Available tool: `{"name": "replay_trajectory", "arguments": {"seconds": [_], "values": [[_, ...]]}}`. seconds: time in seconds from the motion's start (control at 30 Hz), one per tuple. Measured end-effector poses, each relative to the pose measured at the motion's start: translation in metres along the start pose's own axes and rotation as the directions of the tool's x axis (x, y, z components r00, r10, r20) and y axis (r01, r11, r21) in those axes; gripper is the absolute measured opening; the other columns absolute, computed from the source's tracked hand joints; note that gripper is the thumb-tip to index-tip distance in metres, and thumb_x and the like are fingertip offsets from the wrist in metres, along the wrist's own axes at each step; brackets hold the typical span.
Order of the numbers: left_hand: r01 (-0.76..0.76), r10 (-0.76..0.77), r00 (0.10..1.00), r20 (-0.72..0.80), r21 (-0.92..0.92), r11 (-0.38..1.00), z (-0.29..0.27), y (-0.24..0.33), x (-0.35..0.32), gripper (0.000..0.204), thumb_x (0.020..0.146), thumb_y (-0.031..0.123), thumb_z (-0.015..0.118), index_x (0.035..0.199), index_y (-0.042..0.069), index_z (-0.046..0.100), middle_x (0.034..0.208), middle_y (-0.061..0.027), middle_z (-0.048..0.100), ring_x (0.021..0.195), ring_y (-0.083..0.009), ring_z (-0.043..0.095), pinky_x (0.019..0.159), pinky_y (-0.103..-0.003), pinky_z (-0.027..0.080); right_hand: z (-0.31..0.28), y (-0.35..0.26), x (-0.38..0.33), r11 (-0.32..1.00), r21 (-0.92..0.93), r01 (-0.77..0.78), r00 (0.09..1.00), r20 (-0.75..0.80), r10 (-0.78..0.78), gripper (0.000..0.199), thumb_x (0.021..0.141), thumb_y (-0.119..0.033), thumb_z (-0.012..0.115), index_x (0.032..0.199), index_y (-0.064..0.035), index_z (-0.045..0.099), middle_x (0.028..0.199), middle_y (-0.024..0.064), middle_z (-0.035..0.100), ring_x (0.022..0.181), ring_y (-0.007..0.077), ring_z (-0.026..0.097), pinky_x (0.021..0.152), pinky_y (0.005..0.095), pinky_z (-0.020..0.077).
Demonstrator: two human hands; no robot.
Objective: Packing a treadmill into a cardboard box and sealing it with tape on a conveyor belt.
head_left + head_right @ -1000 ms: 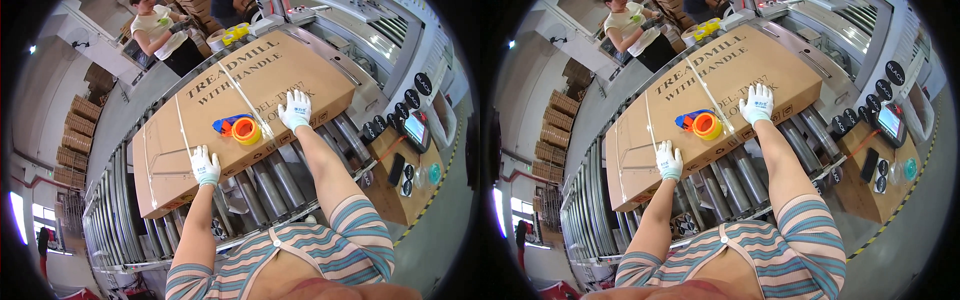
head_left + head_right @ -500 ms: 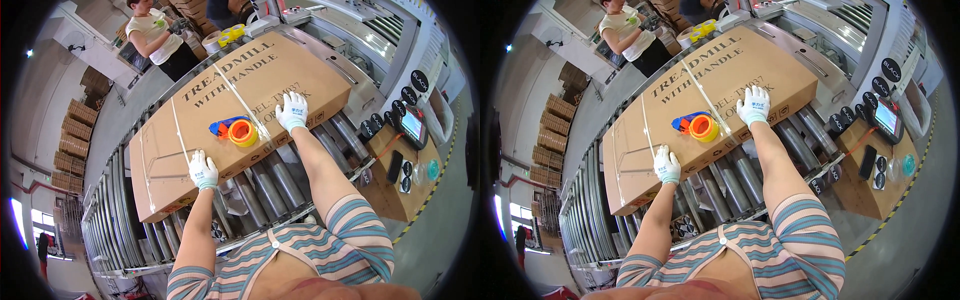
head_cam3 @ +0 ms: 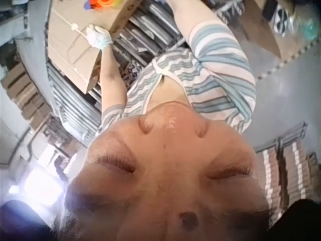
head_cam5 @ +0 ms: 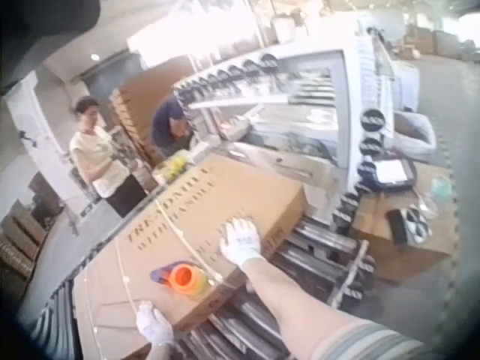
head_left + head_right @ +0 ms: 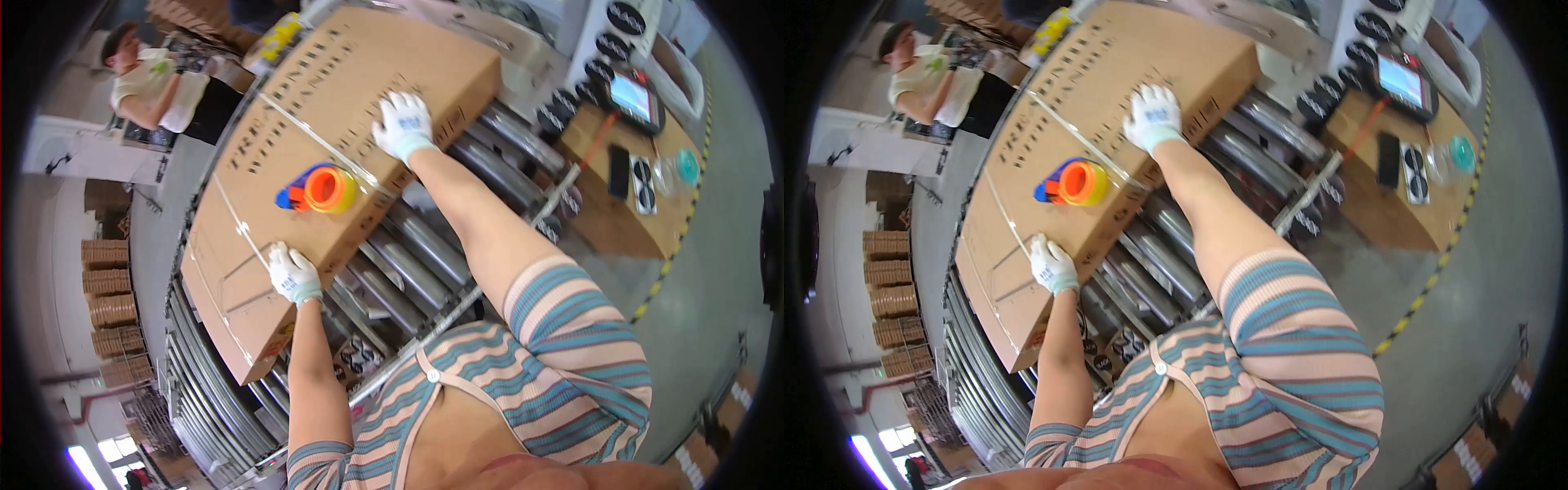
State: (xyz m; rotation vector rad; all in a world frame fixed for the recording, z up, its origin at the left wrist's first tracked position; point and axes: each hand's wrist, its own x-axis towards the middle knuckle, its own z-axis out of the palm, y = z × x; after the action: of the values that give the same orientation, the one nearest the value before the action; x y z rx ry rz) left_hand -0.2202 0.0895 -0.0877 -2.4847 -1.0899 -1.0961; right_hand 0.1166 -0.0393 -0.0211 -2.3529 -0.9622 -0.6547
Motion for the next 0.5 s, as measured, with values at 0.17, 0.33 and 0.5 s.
{"name": "replay_trajectory", "arguments": {"seconds": [0.17, 0.33, 0.5], "values": [[0.022, -0.018, 0.997, 0.075, -0.054, 0.998, 0.017, 0.0, 0.006, 0.032, 0.091, 0.018, 0.049, 0.112, 0.0, 0.064, 0.117, -0.0216, 0.063, 0.112, -0.0374, 0.057, 0.099, -0.045, 0.044, 0.002, 0.008, -0.001, 0.999, -0.003, -0.041, 0.99, 0.137, 0.041, 0.054, 0.083, -0.042, 0.059, 0.125, -0.0089, 0.057, 0.135, 0.0131, 0.052, 0.129, 0.027, 0.043, 0.111, 0.0423, 0.0279], [-0.003, 0.004, 1.0, 0.021, -0.054, 0.999, 0.015, -0.001, 0.016, 0.034, 0.09, 0.022, 0.046, 0.108, 0.0, 0.066, 0.114, -0.0202, 0.065, 0.107, -0.035, 0.061, 0.095, -0.042, 0.047, -0.03, 0.029, 0.013, 0.987, 0.15, 0.057, 0.923, 0.369, -0.109, 0.06, 0.082, -0.051, 0.06, 0.127, -0.0118, 0.056, 0.139, 0.0176, 0.047, 0.131, 0.0297, 0.04, 0.109, 0.0381, 0.0297], [0.006, -0.005, 0.999, 0.042, -0.03, 1.0, 0.02, -0.002, 0.012, 0.035, 0.089, 0.024, 0.046, 0.106, 0.002, 0.067, 0.113, -0.0177, 0.066, 0.104, -0.034, 0.062, 0.092, -0.042, 0.048, -0.086, 0.068, -0.034, 0.864, 0.501, -0.036, 0.868, 0.444, -0.221, 0.039, 0.087, -0.036, 0.061, 0.107, -0.0032, 0.067, 0.11, 0.0186, 0.066, 0.104, 0.0347, 0.062, 0.093, 0.0391, 0.0474]]}}
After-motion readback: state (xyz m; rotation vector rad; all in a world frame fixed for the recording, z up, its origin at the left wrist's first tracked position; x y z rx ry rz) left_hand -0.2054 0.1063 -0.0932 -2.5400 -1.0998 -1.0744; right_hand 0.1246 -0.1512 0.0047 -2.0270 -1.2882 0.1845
